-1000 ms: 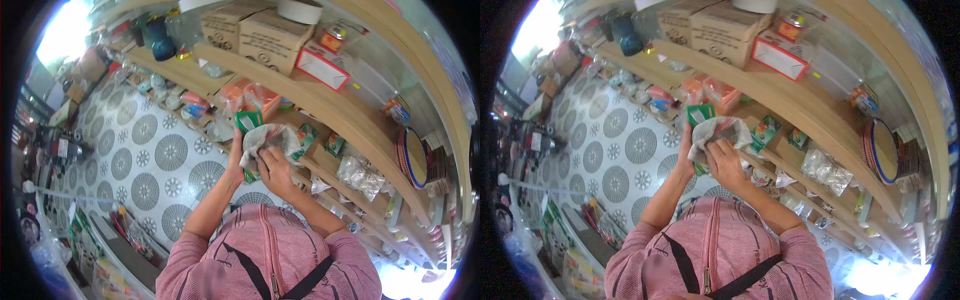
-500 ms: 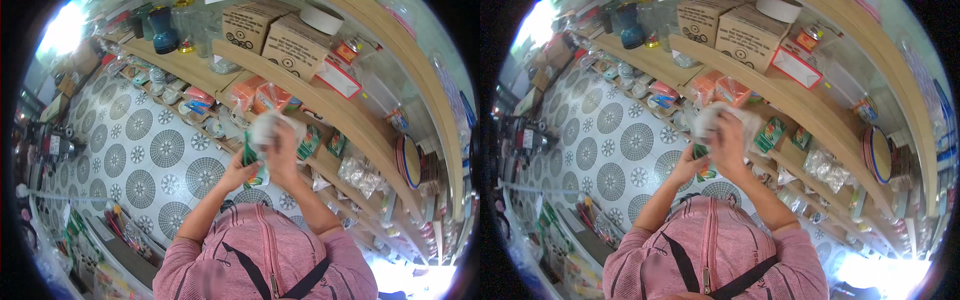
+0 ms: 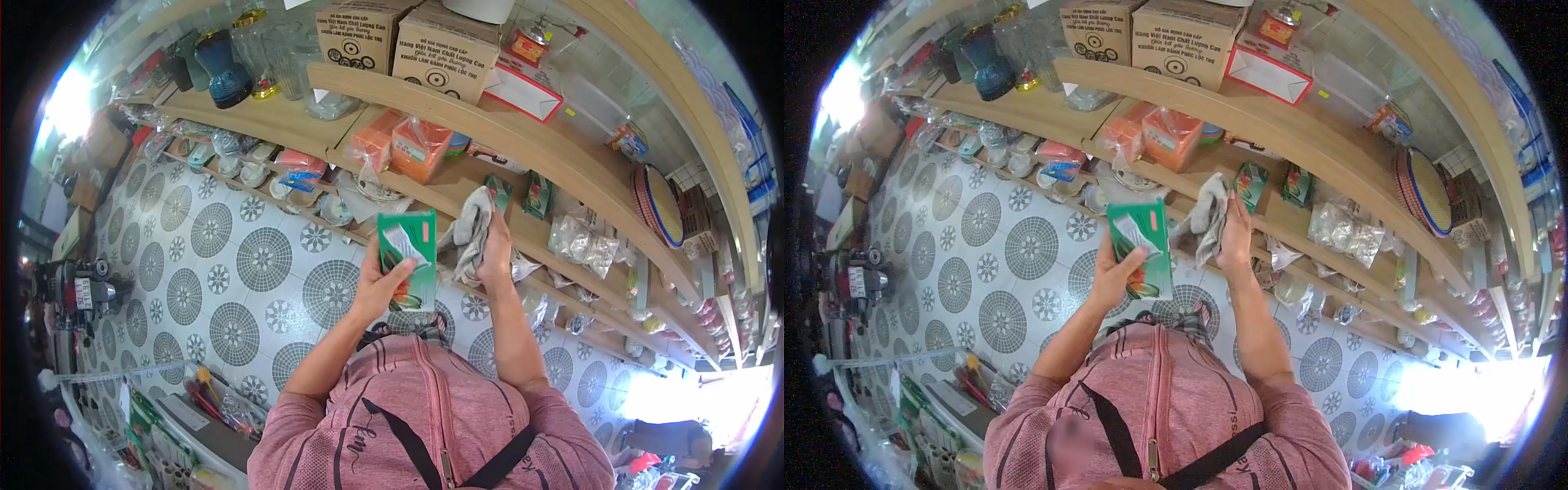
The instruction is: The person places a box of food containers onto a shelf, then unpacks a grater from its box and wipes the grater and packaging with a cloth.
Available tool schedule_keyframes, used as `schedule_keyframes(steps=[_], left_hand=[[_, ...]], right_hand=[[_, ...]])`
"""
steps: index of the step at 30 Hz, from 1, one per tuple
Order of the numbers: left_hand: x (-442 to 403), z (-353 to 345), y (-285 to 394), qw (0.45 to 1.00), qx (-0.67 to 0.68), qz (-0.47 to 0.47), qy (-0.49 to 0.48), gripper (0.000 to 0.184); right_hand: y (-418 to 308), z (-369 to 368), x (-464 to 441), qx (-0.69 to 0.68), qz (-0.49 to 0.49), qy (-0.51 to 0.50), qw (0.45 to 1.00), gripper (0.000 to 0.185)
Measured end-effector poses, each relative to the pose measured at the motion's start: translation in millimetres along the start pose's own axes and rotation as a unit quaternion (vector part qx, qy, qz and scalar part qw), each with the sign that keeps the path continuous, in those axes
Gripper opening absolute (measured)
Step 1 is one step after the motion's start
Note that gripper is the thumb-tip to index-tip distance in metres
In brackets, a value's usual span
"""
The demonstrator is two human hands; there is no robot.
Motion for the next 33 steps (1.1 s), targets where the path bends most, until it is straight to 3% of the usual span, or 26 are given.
schedule_keyframes(steps=[1, 2, 4, 6, 8, 9, 10, 14, 15, 17, 18, 19, 20, 21, 22, 23, 24, 25, 26, 28, 29, 30, 31, 33], left_hand=[[-2, -2, 6, 1.000, 0.013, 0.003, 0.016, 0.053], [-3, -2, 7, 0.996, -0.048, 0.073, 0.030, 0.059], [-13, -11, -1, 0.992, -0.041, -0.057, 0.101, 0.055], [-25, -3, -7, 0.991, 0.013, -0.039, 0.128, 0.052], [-29, 2, -13, 0.984, 0.072, -0.061, 0.151, 0.046], [-33, 11, -13, 0.984, 0.032, -0.065, 0.165, 0.046], [-35, 19, -11, 0.982, -0.009, -0.065, 0.179, 0.046], [-42, 41, -8, 0.962, 0.031, -0.060, 0.265, 0.044], [-41, 45, -3, 0.971, 0.034, -0.031, 0.236, 0.044], [-33, 41, -8, 0.980, 0.037, 0.027, 0.192, 0.045], [-25, 31, -9, 0.985, -0.060, 0.067, 0.146, 0.047], [-17, 20, -11, 0.977, -0.157, 0.105, 0.095, 0.049], [-16, 31, -54, 0.844, -0.467, -0.229, 0.128, 0.053], [-18, 40, -84, 0.881, -0.407, -0.204, 0.130, 0.052], [-19, 43, -98, 0.912, -0.344, -0.177, 0.133, 0.052], [-13, 25, -69, 0.977, -0.128, 0.100, 0.136, 0.047], [-6, 20, -63, 0.973, -0.105, 0.172, 0.113, 0.044], [3, 17, -64, 0.963, -0.079, 0.242, 0.093, 0.041], [13, 8, -75, 0.979, -0.020, 0.178, 0.093, 0.035], [37, -4, -83, 0.992, -0.048, 0.114, 0.032, 0.037], [48, -2, -77, 0.946, -0.077, 0.312, -0.038, 0.051], [50, 5, -85, 0.964, -0.103, 0.246, -0.011, 0.058], [49, 11, -91, 0.975, -0.130, 0.177, 0.015, 0.066], [37, 7, -71, 0.980, -0.123, 0.140, 0.074, 0.075]], right_hand=[[-3, -16, 12, -0.072, -0.052, -0.125, 0.988, 0.040], [1, -37, 29, 0.026, -0.120, 0.062, 0.991, 0.044], [43, -45, 34, 0.162, -0.065, 0.012, 0.985, 0.049], [44, -47, 40, 0.239, -0.075, 0.058, 0.967, 0.049], [52, -50, 52, 0.077, -0.177, 0.008, 0.981, 0.046], [57, -44, 62, 0.029, -0.192, -0.009, 0.981, 0.043], [59, -41, 76, 0.066, -0.196, 0.011, 0.978, 0.042], [71, 0, 111, 0.153, -0.226, 0.051, 0.961, 0.044], [78, 24, 109, 0.084, -0.222, 0.053, 0.970, 0.046], [43, -23, 99, -0.041, -0.219, -0.018, 0.975, 0.047], [37, -28, 96, -0.080, -0.242, -0.034, 0.966, 0.043], [54, -13, 87, 0.017, -0.228, 0.030, 0.973, 0.041], [74, -1, 78, 0.113, -0.212, 0.093, 0.966, 0.040], [47, -58, 78, 0.274, -0.077, -0.091, 0.954, 0.040], [51, -52, 75, 0.272, -0.076, -0.085, 0.956, 0.040], [56, -40, 68, 0.267, -0.031, -0.051, 0.962, 0.039], [60, -28, 62, 0.262, 0.014, -0.019, 0.965, 0.038], [63, -9, 57, 0.257, -0.035, 0.044, 0.965, 0.031], [57, -4, 54, 0.246, -0.021, 0.073, 0.966, 0.030], [45, 6, 44, 0.238, 0.048, 0.106, 0.964, 0.029], [40, 16, 38, 0.288, 0.094, 0.113, 0.946, 0.029], [35, 25, 33, 0.335, 0.141, 0.118, 0.924, 0.030], [17, 10, 41, 0.450, 0.197, 0.125, 0.862, 0.034], [12, -10, 50, 0.587, 0.196, 0.122, 0.776, 0.042]])
Point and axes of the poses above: each hand's wrist, its own x-axis away from the middle knuckle, its own z-axis out of the back of the hand, y = z × x, the point moved 4 cm from there along -x, towards the middle knuckle, and after that the axes turned 5 degrees about y, right-handed, at the moved point
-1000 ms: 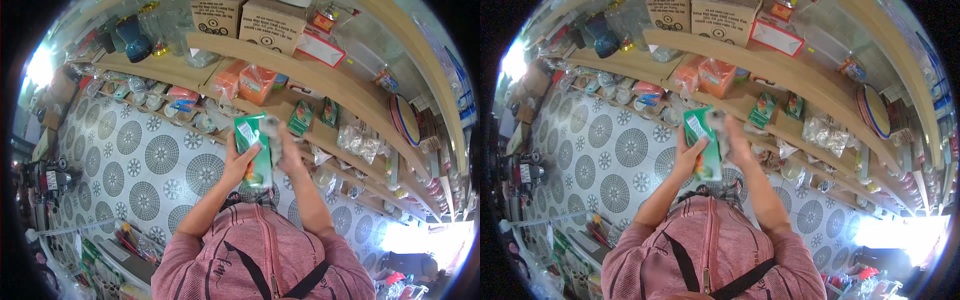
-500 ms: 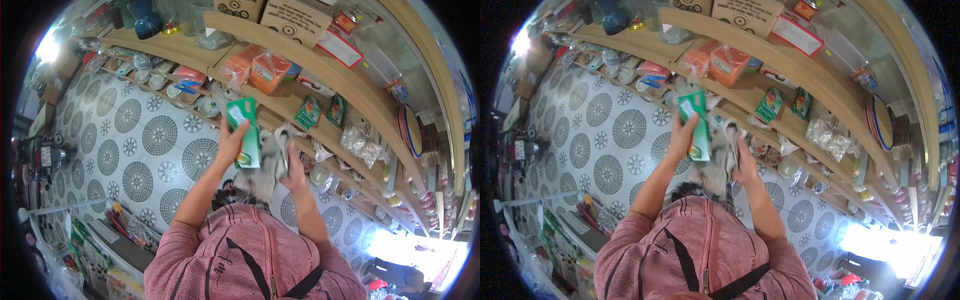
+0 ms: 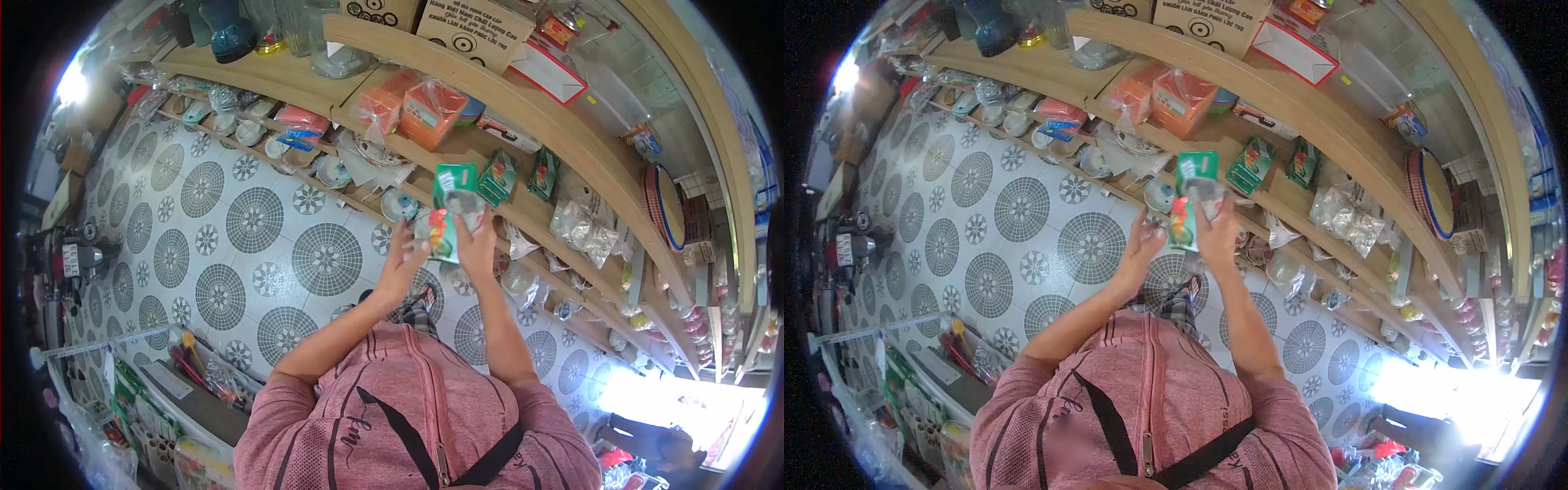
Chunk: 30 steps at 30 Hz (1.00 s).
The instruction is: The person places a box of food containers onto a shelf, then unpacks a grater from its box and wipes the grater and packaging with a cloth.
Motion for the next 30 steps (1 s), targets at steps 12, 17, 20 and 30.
schedule_keyframes(steps=[12, 17, 20, 30], left_hand=[[-15, 32, -5, 0.884, 0.375, 0.216, -0.175, 0.038], [-18, 5, 38, 0.843, 0.424, 0.221, -0.247, 0.055], [-29, -4, 60, 0.846, 0.469, 0.191, -0.166, 0.051], [-79, 57, 34, 0.926, 0.353, 0.095, -0.095, 0.043]], right_hand=[[-74, 9, 25, -0.088, 0.067, -0.321, 0.940, 0.050], [-103, -3, -14, -0.006, 0.229, -0.120, 0.966, 0.057], [-93, -37, 21, 0.207, 0.296, -0.068, 0.930, 0.049], [-30, 8, 47, 0.130, 0.040, -0.279, 0.951, 0.026]])
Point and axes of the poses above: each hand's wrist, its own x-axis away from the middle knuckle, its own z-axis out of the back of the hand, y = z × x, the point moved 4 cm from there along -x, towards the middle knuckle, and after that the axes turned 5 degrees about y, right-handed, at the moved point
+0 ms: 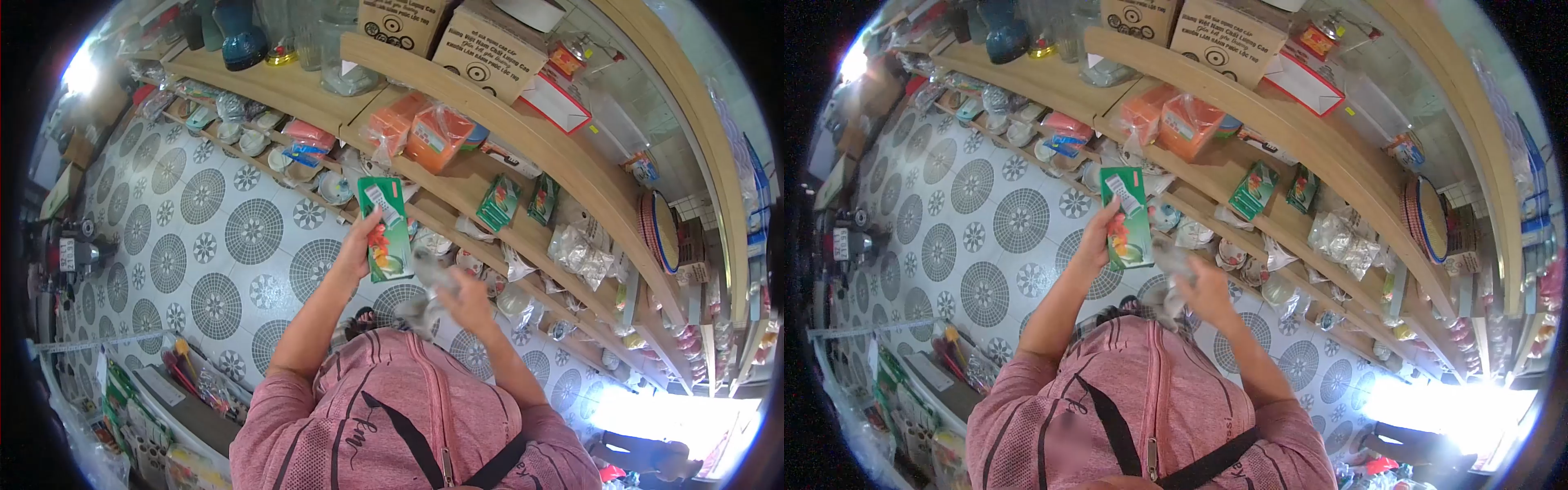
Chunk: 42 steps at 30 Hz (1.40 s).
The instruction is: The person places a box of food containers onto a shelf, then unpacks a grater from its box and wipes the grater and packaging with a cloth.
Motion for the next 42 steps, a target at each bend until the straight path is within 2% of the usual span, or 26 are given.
schedule_keyframes(steps=[2, 3, 5, 6, 9, 11, 12, 13, 15, 16, 18, 20, 23, 26, 27, 28, 29, 30, 32, 33, 35, 36, 38, 39, 41, 42], left_hand=[[5, 0, 2, 0.998, -0.057, 0.002, 0.013, 0.035], [9, -4, -4, 0.996, -0.081, 0.017, 0.036, 0.034], [14, -22, -19, 0.987, -0.161, 0.025, 0.008, 0.029], [16, -35, -28, 0.985, -0.171, 0.035, 0.002, 0.026], [3, -52, -40, 0.983, -0.180, -0.021, 0.039, 0.024], [3, -71, -19, 0.988, -0.118, -0.096, 0.037, 0.023], [-6, -62, -16, 0.989, -0.108, -0.103, 0.019, 0.021], [-9, -64, -12, 0.988, -0.107, -0.109, 0.021, 0.021], [-16, -63, -5, 0.981, -0.135, -0.108, 0.088, 0.018], [-24, -48, -2, 0.970, -0.187, -0.129, 0.091, 0.017], [-26, -48, 7, 0.971, -0.156, -0.154, 0.097, 0.017], [-22, -47, 23, 0.961, -0.165, -0.194, 0.109, 0.021], [-16, -50, 25, 0.933, -0.283, -0.221, 0.014, 0.028], [-10, -60, 2, 0.888, -0.398, -0.224, -0.052, 0.022], [-12, -62, -7, 0.866, -0.436, -0.235, -0.066, 0.021], [-10, -62, -15, 0.843, -0.473, -0.245, -0.076, 0.020], [-2, -75, -15, 0.812, -0.485, -0.312, -0.096, 0.020], [0, -76, -13, 0.812, -0.485, -0.311, -0.097, 0.020], [4, -81, -7, 0.760, -0.540, -0.355, -0.065, 0.018], [5, -82, -7, 0.857, -0.387, -0.338, -0.049, 0.018], [12, -84, 9, 0.938, -0.256, -0.234, 0.034, 0.020], [10, -83, 17, 0.939, -0.225, -0.261, 0.010, 0.023], [5, -85, 25, 0.965, -0.061, -0.250, 0.052, 0.022], [2, -84, 29, 0.968, -0.024, -0.246, 0.046, 0.022], [1, -90, 31, 0.969, 0.033, -0.234, 0.068, 0.019], [1, -91, 28, 0.968, 0.087, -0.218, 0.085, 0.016]], right_hand=[[18, 21, -9, -0.158, -0.034, 0.174, 0.971, 0.025], [24, 24, -17, -0.303, -0.069, 0.202, 0.929, 0.029], [2, 36, -33, -0.307, -0.026, 0.247, 0.919, 0.034], [-5, 38, -41, -0.214, -0.014, 0.218, 0.952, 0.040], [-28, 23, -50, -0.162, 0.117, 0.285, 0.938, 0.043], [-28, 20, -39, -0.202, 0.106, 0.234, 0.945, 0.039], [-25, 14, -30, -0.201, 0.064, 0.235, 0.949, 0.034], [-22, 12, -22, -0.171, 0.086, 0.237, 0.952, 0.033], [-14, 8, -8, -0.176, 0.091, 0.220, 0.955, 0.032], [-14, 11, 0, -0.173, 0.085, 0.191, 0.963, 0.033], [1, 17, 10, -0.170, 0.032, 0.092, 0.981, 0.033], [27, 15, 17, -0.349, -0.090, 0.097, 0.928, 0.030], [22, 48, 9, -0.538, -0.084, 0.191, 0.817, 0.031], [-16, 75, -9, -0.321, 0.073, 0.245, 0.912, 0.027], [-38, 81, -13, -0.164, 0.129, 0.281, 0.937, 0.025], [-50, 75, -20, -0.102, 0.149, 0.299, 0.937, 0.024], [-61, 70, -28, -0.040, 0.172, 0.312, 0.934, 0.024], [-61, 65, -34, -0.002, 0.188, 0.354, 0.916, 0.020], [-44, 64, -43, -0.097, 0.162, 0.369, 0.910, 0.016], [-22, 58, -45, -0.115, 0.107, 0.374, 0.914, 0.011], [20, 44, -49, -0.249, -0.007, 0.278, 0.928, 0.010], [52, 29, -47, -0.413, -0.121, 0.233, 0.872, 0.014], [49, 27, -41, -0.610, -0.088, 0.201, 0.762, 0.020], [45, 26, -38, -0.644, -0.104, 0.176, 0.737, 0.023], [13, 25, -33, -0.677, -0.141, 0.127, 0.711, 0.020], [4, 23, -32, -0.608, -0.127, 0.137, 0.772, 0.017]])
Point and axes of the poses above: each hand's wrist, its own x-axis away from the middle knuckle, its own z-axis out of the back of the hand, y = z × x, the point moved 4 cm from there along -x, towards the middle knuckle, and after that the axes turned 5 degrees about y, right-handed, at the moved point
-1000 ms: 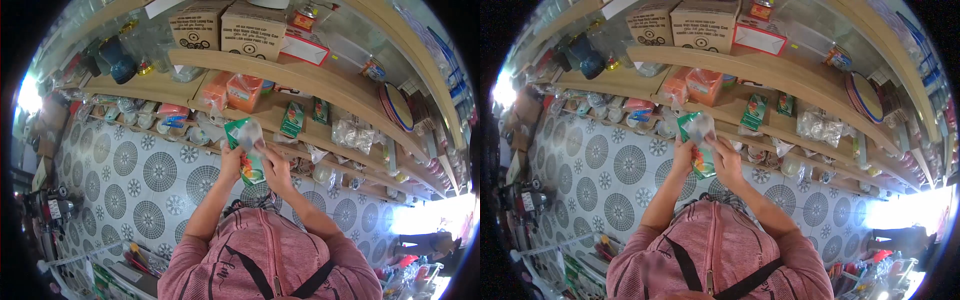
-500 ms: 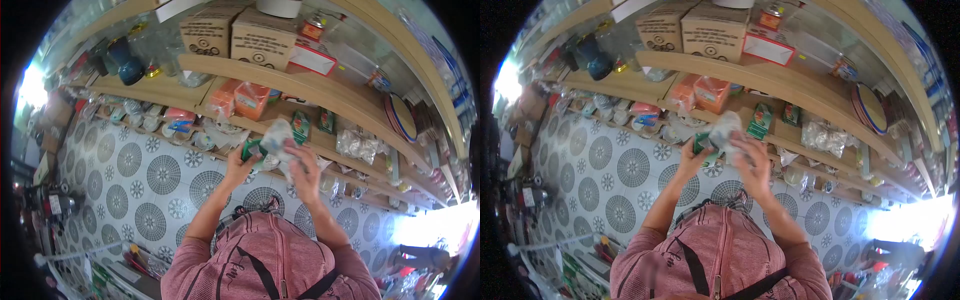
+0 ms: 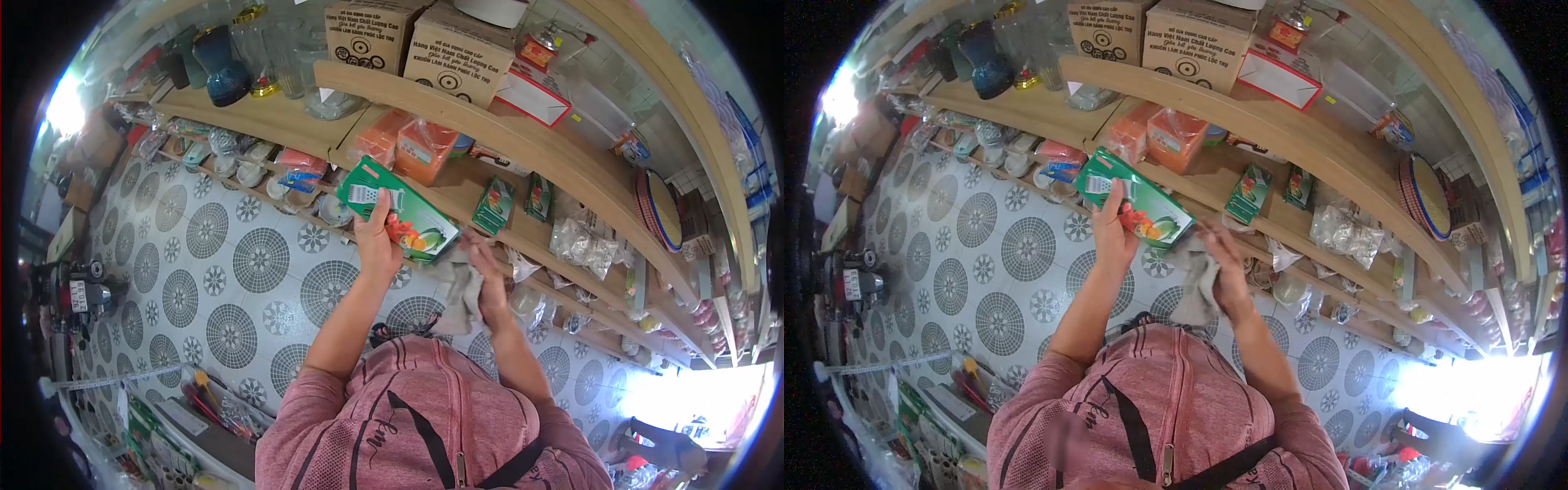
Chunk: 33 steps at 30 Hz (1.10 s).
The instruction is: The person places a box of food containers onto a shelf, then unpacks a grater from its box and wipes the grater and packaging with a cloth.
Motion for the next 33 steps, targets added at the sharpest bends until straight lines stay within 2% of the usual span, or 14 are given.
schedule_keyframes(steps=[2, 5, 7, 10, 14, 20, 21, 23, 24, 27, 28, 30, 32, 33], left_hand=[[-4, 20, -30, 0.998, -0.031, 0.057, 0.003, 0.016], [13, 28, -57, 0.989, -0.027, 0.148, -0.001, 0.014], [14, 39, -64, 0.973, 0.002, 0.228, 0.015, 0.015], [10, 54, -67, 0.965, -0.001, 0.259, 0.043, 0.016], [20, 52, -67, 0.979, -0.043, 0.198, 0.016, 0.019], [29, 54, -71, 0.960, -0.068, 0.272, 0.012, 0.020], [30, 60, -73, 0.961, -0.093, 0.256, 0.054, 0.020], [33, 54, -69, 0.969, -0.120, 0.208, 0.055, 0.017], [33, 49, -67, 0.986, -0.117, 0.122, -0.003, 0.015], [37, 42, -70, 0.977, -0.204, 0.061, -0.006, 0.017], [37, 43, -74, 0.980, -0.193, 0.052, 0.012, 0.025], [32, 38, -83, 0.976, -0.077, 0.202, -0.037, 0.036], [23, 14, -89, 0.978, -0.030, 0.182, -0.094, 0.046], [24, 6, -87, 0.974, -0.033, 0.192, -0.119, 0.048]], right_hand=[[29, -3, -4, -0.067, -0.043, -0.043, 0.996, 0.012], [32, -1, -12, 0.125, 0.144, -0.040, 0.981, 0.011], [37, 0, -11, 0.113, 0.144, -0.064, 0.981, 0.009], [44, -3, -2, -0.023, 0.029, -0.040, 0.999, 0.009], [47, -8, 1, 0.062, 0.089, -0.046, 0.993, 0.012], [41, -4, -1, 0.085, 0.069, -0.114, 0.988, 0.014], [56, 9, -6, 0.090, 0.051, -0.121, 0.987, 0.014], [58, 17, -9, 0.164, 0.105, -0.123, 0.973, 0.016], [49, 13, -1, 0.152, 0.087, -0.103, 0.979, 0.021], [50, 24, 1, 0.201, 0.094, -0.129, 0.967, 0.028], [50, 31, 1, 0.200, 0.098, -0.123, 0.967, 0.028], [60, 48, -7, 0.131, -0.024, -0.087, 0.987, 0.032], [49, 55, -11, 0.102, -0.064, -0.069, 0.990, 0.034], [40, 58, -8, 0.145, -0.050, -0.119, 0.981, 0.034]])
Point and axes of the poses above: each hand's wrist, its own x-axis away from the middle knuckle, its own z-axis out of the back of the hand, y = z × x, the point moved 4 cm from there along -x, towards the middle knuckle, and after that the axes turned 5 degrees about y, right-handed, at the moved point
